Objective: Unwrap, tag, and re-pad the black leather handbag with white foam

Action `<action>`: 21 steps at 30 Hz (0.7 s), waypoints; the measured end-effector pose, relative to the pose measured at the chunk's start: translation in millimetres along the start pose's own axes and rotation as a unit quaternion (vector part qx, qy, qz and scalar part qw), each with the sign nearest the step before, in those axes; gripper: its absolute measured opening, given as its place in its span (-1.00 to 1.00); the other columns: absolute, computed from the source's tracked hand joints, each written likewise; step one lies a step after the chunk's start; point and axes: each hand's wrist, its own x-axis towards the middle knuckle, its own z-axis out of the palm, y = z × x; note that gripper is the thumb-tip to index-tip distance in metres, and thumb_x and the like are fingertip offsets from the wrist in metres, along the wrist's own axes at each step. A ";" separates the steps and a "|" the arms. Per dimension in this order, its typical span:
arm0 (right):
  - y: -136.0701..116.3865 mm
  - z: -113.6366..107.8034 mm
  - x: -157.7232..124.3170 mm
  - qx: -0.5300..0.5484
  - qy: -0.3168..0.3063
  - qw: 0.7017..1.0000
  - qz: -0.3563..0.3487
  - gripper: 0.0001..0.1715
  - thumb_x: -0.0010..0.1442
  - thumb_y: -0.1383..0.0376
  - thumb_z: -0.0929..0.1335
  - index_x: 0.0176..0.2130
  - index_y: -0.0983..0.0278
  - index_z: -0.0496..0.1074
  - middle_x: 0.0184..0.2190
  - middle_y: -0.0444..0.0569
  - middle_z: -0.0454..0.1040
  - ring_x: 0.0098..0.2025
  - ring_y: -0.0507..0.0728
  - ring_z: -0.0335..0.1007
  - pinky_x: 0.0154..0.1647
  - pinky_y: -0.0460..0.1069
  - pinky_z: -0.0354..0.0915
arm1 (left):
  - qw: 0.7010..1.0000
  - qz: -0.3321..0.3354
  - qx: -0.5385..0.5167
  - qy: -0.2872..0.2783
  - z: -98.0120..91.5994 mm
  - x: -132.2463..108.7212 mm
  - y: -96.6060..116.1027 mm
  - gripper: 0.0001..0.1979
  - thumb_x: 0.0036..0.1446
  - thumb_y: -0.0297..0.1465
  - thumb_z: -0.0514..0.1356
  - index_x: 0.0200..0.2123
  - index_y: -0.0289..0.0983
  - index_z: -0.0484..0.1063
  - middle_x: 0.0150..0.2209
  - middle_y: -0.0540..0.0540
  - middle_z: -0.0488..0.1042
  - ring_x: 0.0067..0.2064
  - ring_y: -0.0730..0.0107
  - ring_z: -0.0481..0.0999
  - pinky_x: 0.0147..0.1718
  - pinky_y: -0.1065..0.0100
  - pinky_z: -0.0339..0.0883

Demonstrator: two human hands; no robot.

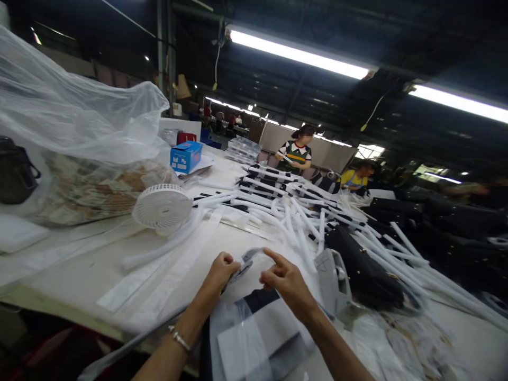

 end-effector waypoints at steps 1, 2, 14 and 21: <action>-0.1 15.4 9.3 0.008 -0.022 1.000 -0.003 -0.27 -0.05 0.21 0.46 0.11 0.33 0.35 -0.56 -0.17 0.52 -0.53 0.07 0.39 -0.42 -0.01 0.34 | 1.000 0.005 0.000 0.002 0.4 0.0 -1.0 -0.75 -0.27 -0.35 0.24 -0.49 -0.19 0.20 -0.61 0.15 0.21 -0.54 0.48 0.22 -0.54 0.40 0.09; 1.7 27.0 17.8 0.011 -0.035 0.999 -0.006 -0.22 -0.06 0.25 0.45 0.14 0.32 0.29 -0.58 -0.20 0.50 -0.55 0.06 0.38 -0.44 -0.02 0.33 | 1.000 0.008 0.000 0.004 0.7 0.4 -2.3 -0.74 -0.27 -0.36 0.25 -0.49 -0.19 0.20 -0.61 0.15 0.19 -0.54 0.48 0.21 -0.54 0.40 0.08; 45.7 40.5 57.9 -0.068 -0.012 0.998 -0.015 -0.71 -0.05 0.25 0.39 -0.28 0.24 0.29 -0.63 -0.24 0.45 -0.60 0.04 0.36 -0.53 -0.06 0.26 | 0.999 0.040 0.005 0.005 4.7 3.9 -13.3 -0.70 -0.20 -0.32 0.29 -0.48 -0.19 0.17 -0.56 0.15 0.15 -0.50 0.46 0.16 -0.49 0.39 0.05; 51.6 42.2 57.3 -0.076 -0.002 0.997 -0.002 -0.73 -0.07 0.22 0.39 -0.36 0.22 0.24 -0.63 -0.22 0.46 -0.62 0.03 0.35 -0.53 -0.07 0.26 | 0.998 0.054 0.021 0.007 5.0 3.3 -16.4 -0.76 -0.17 -0.36 0.25 -0.47 -0.19 0.19 -0.52 0.12 0.20 -0.45 0.42 0.23 -0.46 0.39 0.08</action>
